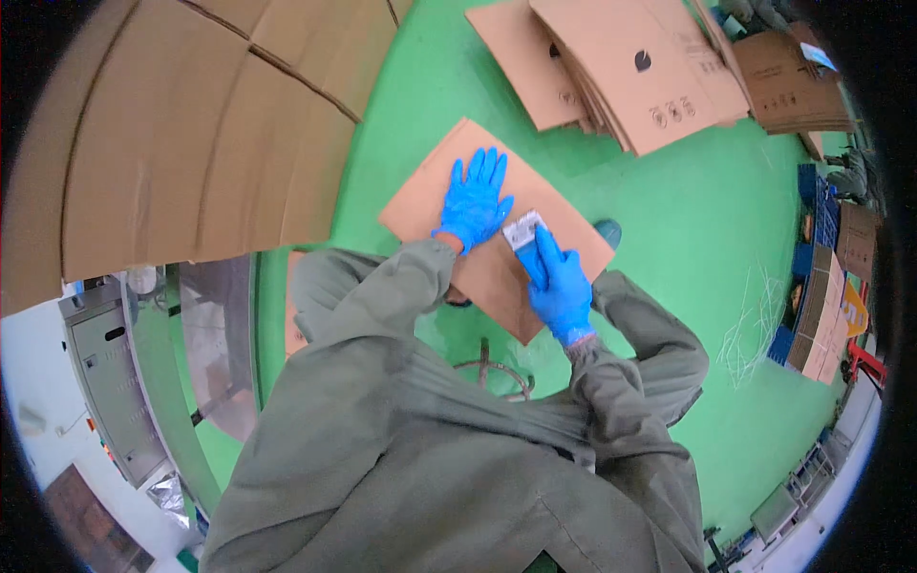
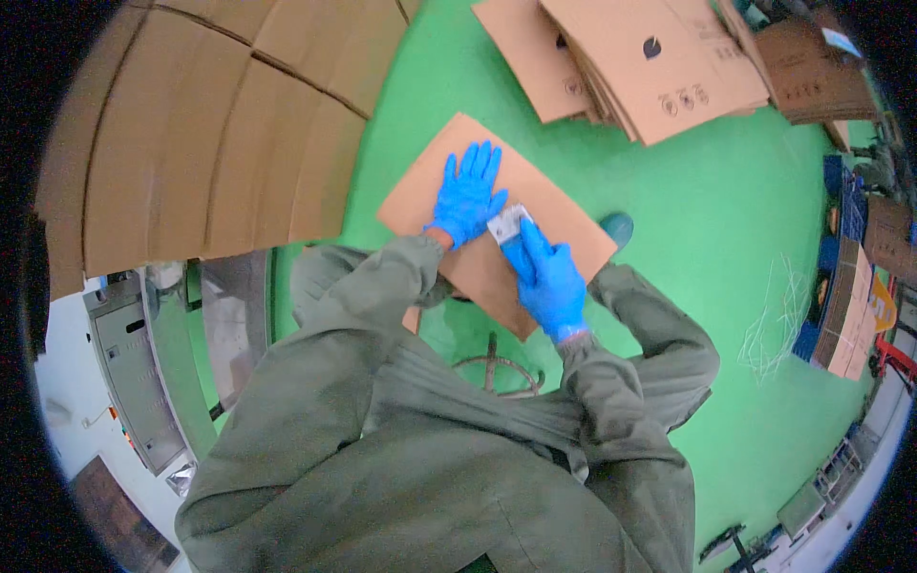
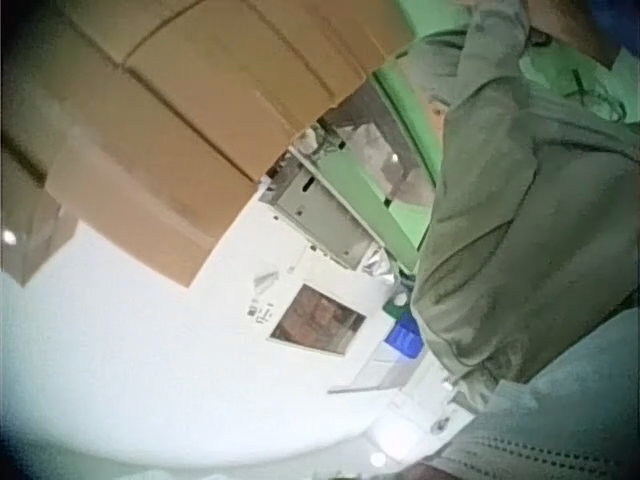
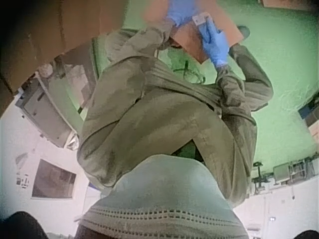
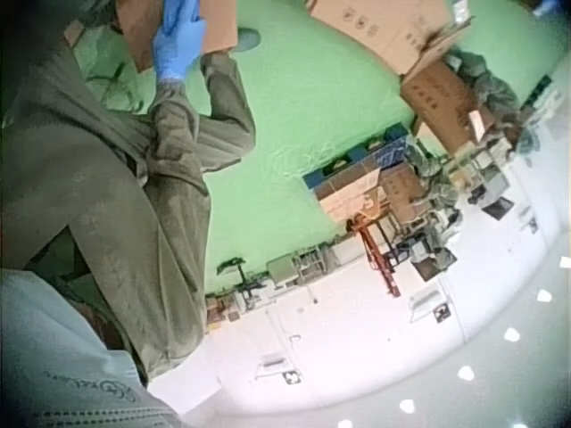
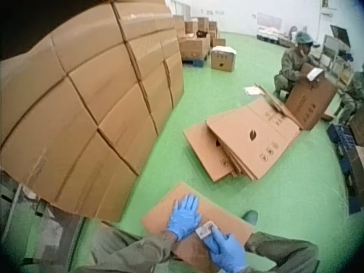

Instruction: Assemble and tape together cardboard boxes.

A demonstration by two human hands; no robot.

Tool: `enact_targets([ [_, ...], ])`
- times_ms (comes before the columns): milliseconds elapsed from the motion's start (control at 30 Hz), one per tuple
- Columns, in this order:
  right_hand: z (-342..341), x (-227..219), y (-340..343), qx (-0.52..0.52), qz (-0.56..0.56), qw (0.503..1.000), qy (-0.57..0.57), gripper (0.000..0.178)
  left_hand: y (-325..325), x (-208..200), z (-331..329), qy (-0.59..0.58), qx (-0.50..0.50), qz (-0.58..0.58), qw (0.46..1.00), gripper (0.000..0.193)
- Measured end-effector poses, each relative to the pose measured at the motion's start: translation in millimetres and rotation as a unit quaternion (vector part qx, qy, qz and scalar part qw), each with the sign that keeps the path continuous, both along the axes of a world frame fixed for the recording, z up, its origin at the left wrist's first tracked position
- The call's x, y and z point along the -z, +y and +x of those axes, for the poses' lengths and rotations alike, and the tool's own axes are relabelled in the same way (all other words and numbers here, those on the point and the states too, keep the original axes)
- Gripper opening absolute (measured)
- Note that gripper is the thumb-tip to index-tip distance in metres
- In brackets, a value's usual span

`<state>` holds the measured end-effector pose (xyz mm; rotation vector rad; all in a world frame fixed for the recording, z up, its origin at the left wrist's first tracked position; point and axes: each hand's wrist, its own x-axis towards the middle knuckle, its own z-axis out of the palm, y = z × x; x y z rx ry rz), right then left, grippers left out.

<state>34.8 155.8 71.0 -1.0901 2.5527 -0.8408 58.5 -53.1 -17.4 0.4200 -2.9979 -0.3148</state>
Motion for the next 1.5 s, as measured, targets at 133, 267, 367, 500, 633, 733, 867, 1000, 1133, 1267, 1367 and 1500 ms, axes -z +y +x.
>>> enact_targets([
  [133, -2, 1, 7, 0.012, -0.020, 1.000, -0.015, 0.079, -42, -1, -1, 0.121, -0.156, -0.012, 0.980, 0.071],
  [267, -5, -15, 4, 0.151, -0.078, 0.980, -0.105, 0.074, -82, -1, -11, -0.041, -0.286, 0.130, 0.948, 0.071],
  [367, -21, 1, 39, 0.177, -0.222, 0.946, -0.156, 0.079, -86, -14, -7, -0.013, -0.261, 0.111, 0.959, 0.063],
  [500, -18, 59, 72, 0.220, -0.375, 0.871, -0.229, 0.086, -70, -4, 21, 0.149, -0.240, 0.050, 0.958, 0.056],
  [633, -7, 75, 107, 0.330, -0.406, 0.661, -0.539, 0.085, -42, -19, 13, -0.042, -0.258, 0.187, 0.947, 0.071],
  [733, -12, 93, 84, 0.269, -0.445, 0.746, -0.415, 0.084, -69, -18, 21, -0.051, -0.232, 0.203, 0.950, 0.071],
  [867, -14, 49, 55, 0.272, -0.362, 0.791, -0.412, 0.082, -99, -34, 12, -0.089, -0.204, 0.259, 0.940, 0.075],
  [1000, -24, 71, 51, 0.259, -0.268, 0.828, -0.420, 0.082, -104, -30, 4, -0.073, -0.205, 0.238, 0.947, 0.074],
  [1133, -29, 60, 57, 0.275, -0.183, 0.821, -0.465, 0.079, -94, -21, -1, -0.108, -0.254, 0.208, 0.938, 0.070],
  [1267, -18, 7, 46, 0.127, -0.031, 0.982, 0.138, 0.077, -87, -12, -1, -0.082, -0.238, 0.217, 0.943, 0.070],
  [1367, 1, -11, 17, 0.083, -0.129, 0.988, 0.003, 0.078, -98, -4, 9, -0.095, -0.222, 0.256, 0.936, 0.073],
  [1500, 10, 2, -7, 0.001, 0.028, 1.000, -0.015, 0.078, -96, 3, 6, -0.066, -0.193, 0.265, 0.942, 0.080],
])
